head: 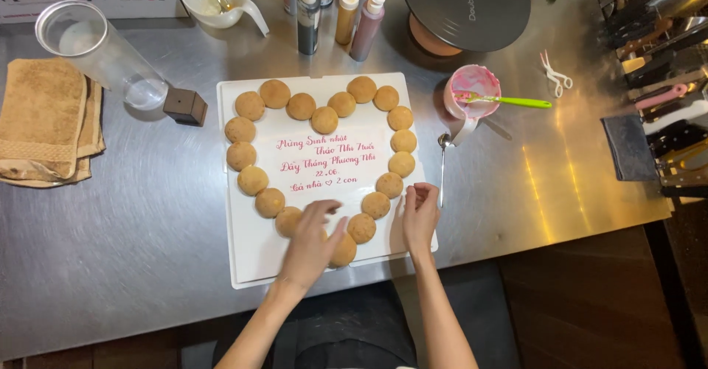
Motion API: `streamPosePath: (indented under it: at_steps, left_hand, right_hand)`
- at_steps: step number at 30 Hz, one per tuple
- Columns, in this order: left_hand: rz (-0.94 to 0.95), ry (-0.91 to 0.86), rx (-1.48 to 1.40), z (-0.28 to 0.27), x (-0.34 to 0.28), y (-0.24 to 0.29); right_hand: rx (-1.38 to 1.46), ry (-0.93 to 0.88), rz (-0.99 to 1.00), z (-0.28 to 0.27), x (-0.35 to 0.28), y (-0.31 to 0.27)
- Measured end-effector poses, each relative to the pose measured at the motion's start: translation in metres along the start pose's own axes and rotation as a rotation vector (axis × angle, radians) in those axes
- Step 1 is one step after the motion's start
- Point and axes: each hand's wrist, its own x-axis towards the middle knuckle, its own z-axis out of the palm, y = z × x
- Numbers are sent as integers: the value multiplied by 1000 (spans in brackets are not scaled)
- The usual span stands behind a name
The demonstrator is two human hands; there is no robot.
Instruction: Arranging small round pastries in a heart shape on a board and painting chocolate dots on them.
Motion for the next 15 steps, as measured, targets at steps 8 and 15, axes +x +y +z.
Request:
streamPosePath:
  at_steps: [8,15]
  left_hand:
    - [187,-221,253,50,-9,-26]
    - [333,-158,286,83,19,-14]
  right_hand:
    - [-80,-69,44,-5,-76,-26]
    - [59,23,20,-2,-30,-18]
